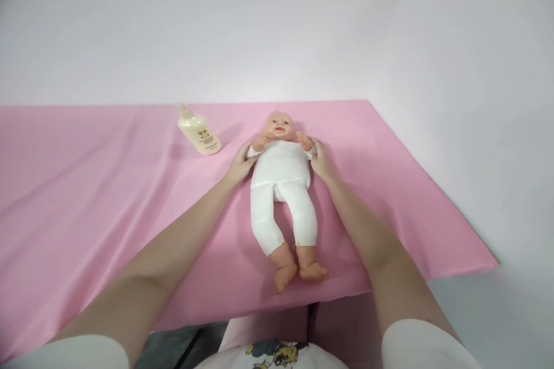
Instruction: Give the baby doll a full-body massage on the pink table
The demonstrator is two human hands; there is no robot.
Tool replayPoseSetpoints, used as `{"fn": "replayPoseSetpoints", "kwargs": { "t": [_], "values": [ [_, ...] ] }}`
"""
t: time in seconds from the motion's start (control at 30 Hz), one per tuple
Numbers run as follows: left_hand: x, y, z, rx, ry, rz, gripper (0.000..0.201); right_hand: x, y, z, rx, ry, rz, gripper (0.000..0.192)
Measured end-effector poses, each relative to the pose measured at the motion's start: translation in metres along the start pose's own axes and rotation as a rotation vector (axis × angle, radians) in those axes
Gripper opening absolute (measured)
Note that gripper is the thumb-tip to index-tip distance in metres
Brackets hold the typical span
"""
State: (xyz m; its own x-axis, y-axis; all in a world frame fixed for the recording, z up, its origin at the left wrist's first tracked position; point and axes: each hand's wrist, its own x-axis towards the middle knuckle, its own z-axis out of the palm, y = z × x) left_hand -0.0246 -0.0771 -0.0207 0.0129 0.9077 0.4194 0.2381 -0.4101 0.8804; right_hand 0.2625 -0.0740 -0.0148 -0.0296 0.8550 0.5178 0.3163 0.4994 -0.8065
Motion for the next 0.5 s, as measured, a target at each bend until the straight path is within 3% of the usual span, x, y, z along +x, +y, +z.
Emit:
{"fn": "replayPoseSetpoints", "kwargs": {
  "t": [0.1,0.27,0.43,0.5],
  "values": [
    [0.001,-0.003,0.0,-0.152,0.115,-0.089,0.044,0.003,0.002,-0.001,0.099,0.069,0.051,0.058],
    [0.011,-0.012,-0.003,-0.277,0.377,-0.215,0.026,0.011,0.016,-0.009,0.097,0.238,0.082,0.087],
    [0.024,-0.03,-0.004,-0.419,0.518,-0.321,0.02,0.013,0.038,-0.014,0.116,0.328,0.262,0.096],
    [0.026,-0.038,-0.004,-0.446,0.534,-0.317,0.02,0.011,0.046,-0.014,0.089,0.308,0.205,0.095]
  ]
}}
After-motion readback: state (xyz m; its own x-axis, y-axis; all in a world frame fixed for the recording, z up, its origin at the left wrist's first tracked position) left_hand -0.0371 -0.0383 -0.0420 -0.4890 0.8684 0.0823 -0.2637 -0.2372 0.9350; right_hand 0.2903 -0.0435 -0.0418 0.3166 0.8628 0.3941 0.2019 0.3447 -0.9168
